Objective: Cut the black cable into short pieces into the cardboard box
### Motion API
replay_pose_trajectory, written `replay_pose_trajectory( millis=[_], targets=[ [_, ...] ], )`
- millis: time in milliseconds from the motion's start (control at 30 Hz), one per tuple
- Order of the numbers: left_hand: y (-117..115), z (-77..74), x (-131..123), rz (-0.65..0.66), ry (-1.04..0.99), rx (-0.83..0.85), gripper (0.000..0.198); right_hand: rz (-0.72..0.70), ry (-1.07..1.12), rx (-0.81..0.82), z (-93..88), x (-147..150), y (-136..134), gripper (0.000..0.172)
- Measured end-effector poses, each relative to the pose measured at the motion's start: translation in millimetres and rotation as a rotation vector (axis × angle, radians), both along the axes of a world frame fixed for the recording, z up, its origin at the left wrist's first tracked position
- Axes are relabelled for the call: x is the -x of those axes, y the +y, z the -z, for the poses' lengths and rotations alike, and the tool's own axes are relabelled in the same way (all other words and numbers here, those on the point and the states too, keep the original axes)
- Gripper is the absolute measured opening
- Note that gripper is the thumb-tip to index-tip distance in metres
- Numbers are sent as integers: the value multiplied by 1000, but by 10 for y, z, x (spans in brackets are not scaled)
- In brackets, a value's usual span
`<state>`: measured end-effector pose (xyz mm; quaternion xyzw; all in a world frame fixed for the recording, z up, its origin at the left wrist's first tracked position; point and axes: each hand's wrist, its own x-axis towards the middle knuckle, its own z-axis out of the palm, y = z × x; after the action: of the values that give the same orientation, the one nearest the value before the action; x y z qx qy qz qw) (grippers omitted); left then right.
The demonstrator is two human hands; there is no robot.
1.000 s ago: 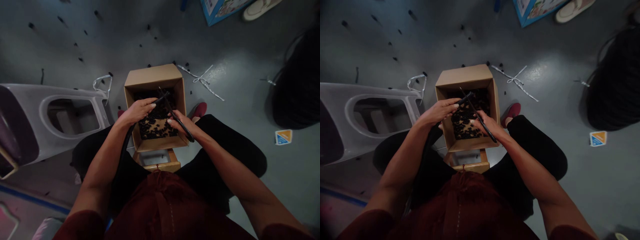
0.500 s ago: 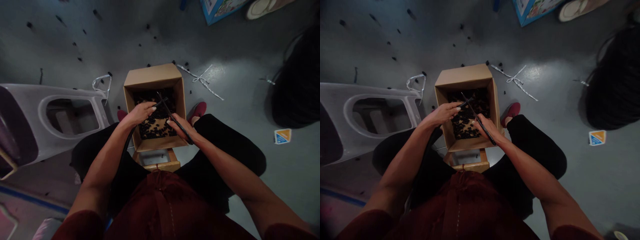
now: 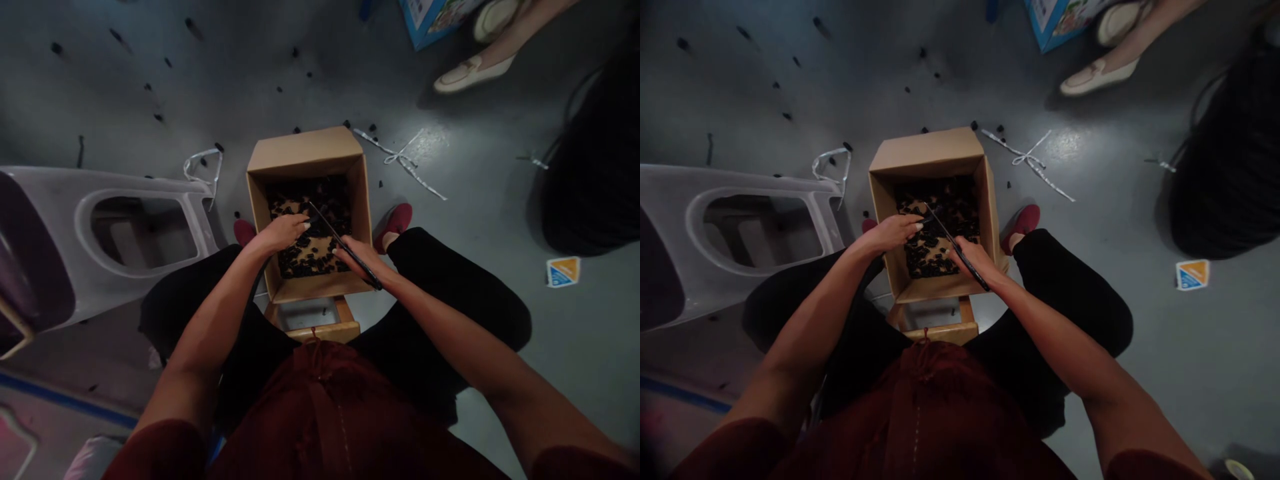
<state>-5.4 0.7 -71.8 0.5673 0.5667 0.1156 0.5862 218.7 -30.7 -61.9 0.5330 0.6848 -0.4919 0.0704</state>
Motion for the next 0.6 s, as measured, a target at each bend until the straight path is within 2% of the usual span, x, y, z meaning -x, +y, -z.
replay_pose_trajectory(
  millis=[133, 333, 467, 600],
  targets=[
    [15, 11, 4, 191, 211, -42, 24, -31, 17, -5, 12, -14, 10, 15],
    [15, -61, -17, 239, 306, -36, 30, -74, 21, -17, -10, -13, 27, 20],
    [-7, -97, -30, 203, 309, -12, 30, 14, 22, 66, -37, -34, 94, 23],
    [-19, -133, -31, 159, 256, -14, 28, 199, 55, 97, -99, -74, 227, 28]
  ],
)
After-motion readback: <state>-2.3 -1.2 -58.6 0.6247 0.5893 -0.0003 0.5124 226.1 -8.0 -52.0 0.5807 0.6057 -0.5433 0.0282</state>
